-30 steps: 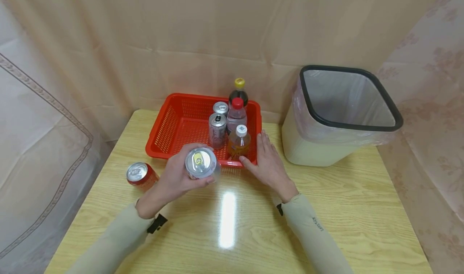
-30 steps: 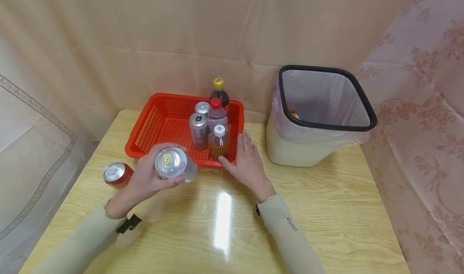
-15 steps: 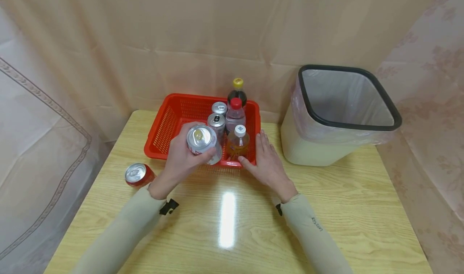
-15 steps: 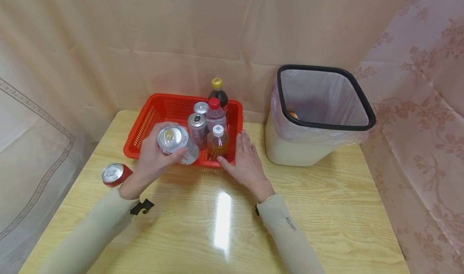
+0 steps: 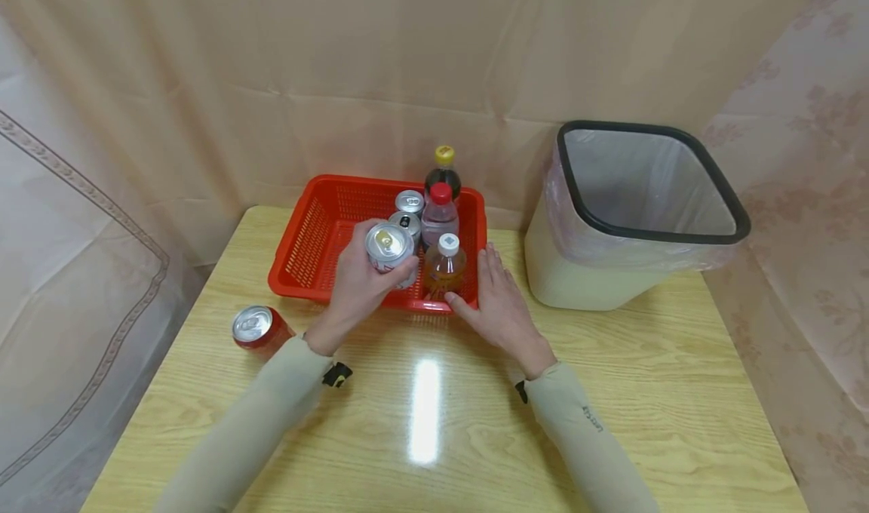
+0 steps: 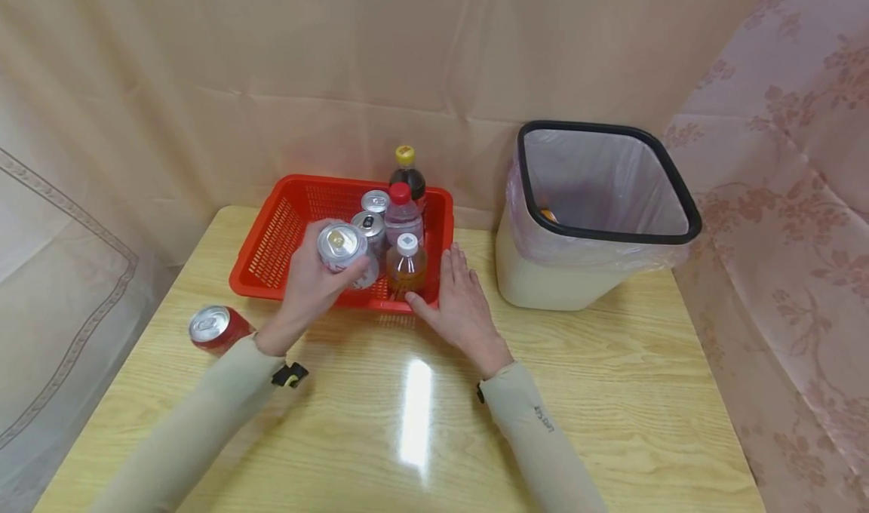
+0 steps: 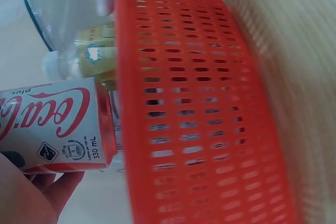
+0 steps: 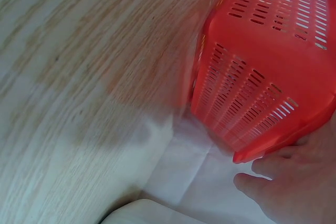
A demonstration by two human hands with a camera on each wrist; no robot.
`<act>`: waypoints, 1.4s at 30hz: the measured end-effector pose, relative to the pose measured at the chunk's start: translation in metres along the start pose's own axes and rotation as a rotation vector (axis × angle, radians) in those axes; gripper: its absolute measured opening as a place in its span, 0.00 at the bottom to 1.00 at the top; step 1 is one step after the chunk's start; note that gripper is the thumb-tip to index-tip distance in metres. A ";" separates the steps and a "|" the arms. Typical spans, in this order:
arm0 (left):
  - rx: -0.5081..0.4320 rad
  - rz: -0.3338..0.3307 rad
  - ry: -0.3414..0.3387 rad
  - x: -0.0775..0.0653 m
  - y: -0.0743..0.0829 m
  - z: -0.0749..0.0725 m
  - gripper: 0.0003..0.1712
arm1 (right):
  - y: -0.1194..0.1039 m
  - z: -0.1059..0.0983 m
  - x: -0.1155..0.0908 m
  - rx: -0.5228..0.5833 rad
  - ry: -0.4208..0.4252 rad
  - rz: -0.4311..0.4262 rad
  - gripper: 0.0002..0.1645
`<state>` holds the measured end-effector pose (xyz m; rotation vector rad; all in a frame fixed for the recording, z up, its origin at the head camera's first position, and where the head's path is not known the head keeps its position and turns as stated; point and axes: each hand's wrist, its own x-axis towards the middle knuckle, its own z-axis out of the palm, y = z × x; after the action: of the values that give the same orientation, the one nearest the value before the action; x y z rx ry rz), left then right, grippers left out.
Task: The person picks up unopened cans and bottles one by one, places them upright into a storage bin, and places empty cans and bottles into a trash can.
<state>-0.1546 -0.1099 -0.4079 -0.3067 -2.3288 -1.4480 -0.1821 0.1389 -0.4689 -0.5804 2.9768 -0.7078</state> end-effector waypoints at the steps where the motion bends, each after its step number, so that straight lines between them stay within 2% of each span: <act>1: 0.005 -0.006 0.006 0.000 -0.002 0.002 0.40 | 0.000 0.000 0.000 -0.001 0.001 0.000 0.65; 10: 0.062 -0.105 0.004 -0.002 -0.016 0.019 0.42 | -0.001 0.000 0.000 -0.007 0.011 -0.003 0.64; 17: 0.083 -0.107 -0.004 -0.002 -0.025 0.027 0.40 | -0.001 0.000 -0.001 -0.009 0.004 0.001 0.65; 21: 0.096 -0.113 -0.031 -0.003 -0.027 0.027 0.39 | -0.001 0.000 -0.001 -0.004 0.001 0.008 0.65; 26: 0.120 -0.150 -0.062 -0.002 -0.027 0.026 0.39 | -0.001 0.000 -0.001 -0.009 0.001 0.011 0.66; 34: 0.226 -0.235 -0.130 -0.003 -0.024 0.024 0.39 | 0.000 0.001 0.000 -0.013 0.005 0.008 0.65; 42: 0.240 -0.278 -0.131 -0.003 -0.023 0.024 0.40 | -0.001 0.000 -0.001 -0.011 -0.002 0.012 0.65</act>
<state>-0.1658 -0.0984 -0.4376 -0.0113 -2.7066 -1.2777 -0.1814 0.1386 -0.4685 -0.5635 2.9812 -0.6906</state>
